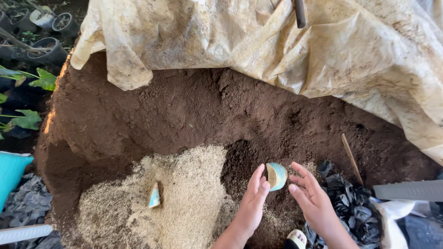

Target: The person scoops light-colored granular material from a pile and mixes it into a larger pile of dark soil using a small scoop and hands. The person then picks up a black plastic bag and places it on the mixed soil.

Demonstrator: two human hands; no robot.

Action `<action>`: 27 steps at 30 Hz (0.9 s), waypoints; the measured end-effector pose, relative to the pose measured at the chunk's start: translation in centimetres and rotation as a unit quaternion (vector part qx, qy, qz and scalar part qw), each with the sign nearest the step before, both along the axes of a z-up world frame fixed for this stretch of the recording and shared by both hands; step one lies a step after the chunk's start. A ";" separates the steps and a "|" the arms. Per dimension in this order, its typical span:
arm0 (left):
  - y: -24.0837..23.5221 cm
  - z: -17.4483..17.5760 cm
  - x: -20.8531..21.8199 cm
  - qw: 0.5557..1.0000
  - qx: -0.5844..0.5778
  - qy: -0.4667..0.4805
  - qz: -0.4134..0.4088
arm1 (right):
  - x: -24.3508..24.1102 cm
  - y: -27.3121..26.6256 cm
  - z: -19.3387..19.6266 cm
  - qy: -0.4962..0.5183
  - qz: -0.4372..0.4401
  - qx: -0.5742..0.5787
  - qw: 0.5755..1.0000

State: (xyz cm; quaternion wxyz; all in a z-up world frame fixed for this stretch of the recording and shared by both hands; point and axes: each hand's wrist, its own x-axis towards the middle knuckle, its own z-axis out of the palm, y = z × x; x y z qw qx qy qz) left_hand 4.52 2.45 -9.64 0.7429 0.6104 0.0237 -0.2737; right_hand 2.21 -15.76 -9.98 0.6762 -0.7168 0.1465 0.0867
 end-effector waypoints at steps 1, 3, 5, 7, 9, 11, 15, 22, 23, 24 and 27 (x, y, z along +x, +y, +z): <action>0.1 -0.9 -0.1 1.000 0.002 -0.009 0.003 | -0.1 0.3 -1.3 0.004 -0.006 0.034 0.999; 0.0 -3.6 0.4 0.999 0.002 -0.038 0.011 | 0.6 0.5 -4.4 0.002 -0.013 0.098 0.995; -0.5 -7.2 1.2 0.999 0.015 -0.036 0.017 | 2.0 0.0 -8.0 0.019 -0.008 0.083 0.996; -0.8 -11.6 1.0 0.999 0.015 -0.017 0.022 | 2.1 -0.2 -12.3 0.044 -0.001 0.072 0.996; -1.5 -16.0 1.7 1.000 -0.006 0.000 0.030 | 3.3 -0.5 -16.6 0.058 0.012 0.060 0.996; -1.9 -20.4 1.9 0.999 -0.008 0.005 0.032 | 3.7 -0.6 -21.0 0.027 0.027 0.079 0.996; -2.2 -28.4 3.5 0.999 0.039 -0.011 0.028 | 5.5 -0.4 -29.2 0.023 0.034 0.082 0.996; -1.7 -39.9 5.6 0.996 0.086 -0.016 0.008 | 8.6 -0.4 -41.2 -0.018 0.114 -0.041 0.992; -1.7 -41.4 5.9 0.995 0.096 -0.021 0.002 | 9.1 -0.4 -42.6 -0.051 0.132 -0.041 0.989; -1.7 -42.8 6.5 0.994 0.107 -0.029 -0.003 | 9.8 -0.2 -43.8 -0.088 0.152 -0.040 0.984; -1.2 -46.7 7.7 0.984 0.141 -0.109 -0.012 | 11.5 0.0 -47.1 -0.085 0.189 -0.095 0.974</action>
